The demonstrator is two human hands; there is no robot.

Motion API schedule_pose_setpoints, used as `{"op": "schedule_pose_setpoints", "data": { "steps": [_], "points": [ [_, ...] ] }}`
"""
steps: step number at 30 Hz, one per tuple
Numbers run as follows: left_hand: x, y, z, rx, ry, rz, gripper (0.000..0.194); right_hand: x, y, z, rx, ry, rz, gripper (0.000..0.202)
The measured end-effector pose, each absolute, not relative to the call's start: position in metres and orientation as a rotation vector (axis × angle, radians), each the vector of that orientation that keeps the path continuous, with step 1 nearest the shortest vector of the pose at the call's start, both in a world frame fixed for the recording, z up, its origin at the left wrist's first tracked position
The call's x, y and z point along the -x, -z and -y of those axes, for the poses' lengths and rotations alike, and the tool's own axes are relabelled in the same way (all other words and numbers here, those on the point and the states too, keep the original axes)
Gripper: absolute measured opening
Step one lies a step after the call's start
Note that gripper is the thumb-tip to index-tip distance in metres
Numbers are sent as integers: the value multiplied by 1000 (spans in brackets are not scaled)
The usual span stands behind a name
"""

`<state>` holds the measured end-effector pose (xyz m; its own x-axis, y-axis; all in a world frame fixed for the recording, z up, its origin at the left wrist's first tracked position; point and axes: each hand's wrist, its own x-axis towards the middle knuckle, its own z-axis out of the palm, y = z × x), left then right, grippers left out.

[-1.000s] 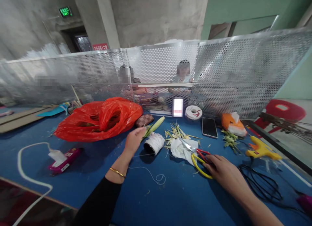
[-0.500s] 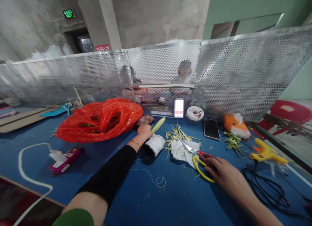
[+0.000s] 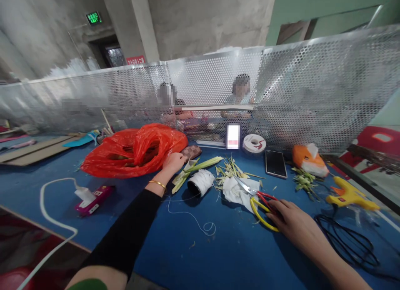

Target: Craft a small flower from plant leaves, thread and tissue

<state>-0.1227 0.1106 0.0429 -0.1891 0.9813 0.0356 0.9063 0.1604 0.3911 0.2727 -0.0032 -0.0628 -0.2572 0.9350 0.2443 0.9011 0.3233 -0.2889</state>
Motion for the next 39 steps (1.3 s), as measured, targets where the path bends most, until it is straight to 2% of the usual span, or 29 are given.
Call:
{"op": "schedule_pose_setpoints", "data": {
  "steps": [3,10,17,23,26,28,31,35,39],
  "points": [
    [128,-30,-86,-1879,-288,-2313,15,-272,63,3,1638,-105,2232,29],
    [124,-16,-61,-1938,-98,-2339,17,-273,66,2,1651,-94,2273,32],
    [131,-52,-45,-1958,-231,-2526,32,-272,63,3,1630,-88,2251,28],
    [125,-73,-14,-2021,-365,-2667,26,-272,68,1,1606,-109,2242,27],
    [118,-83,-1,-2024,-548,-2638,22,-274,70,2,1587,-157,2158,30],
    [108,-86,4,-1944,-924,-2411,17,-272,62,4,1560,-174,2001,33],
    [74,-81,4,-1659,-1369,-1771,21,-254,33,9,1415,-250,1779,33],
    [11,-56,-2,-1171,-1431,-1226,30,-202,-15,6,1185,-660,1695,29],
    [-22,-24,-6,-992,-1342,-1142,36,-157,-23,-13,1068,-1089,1310,35]
  ]
}}
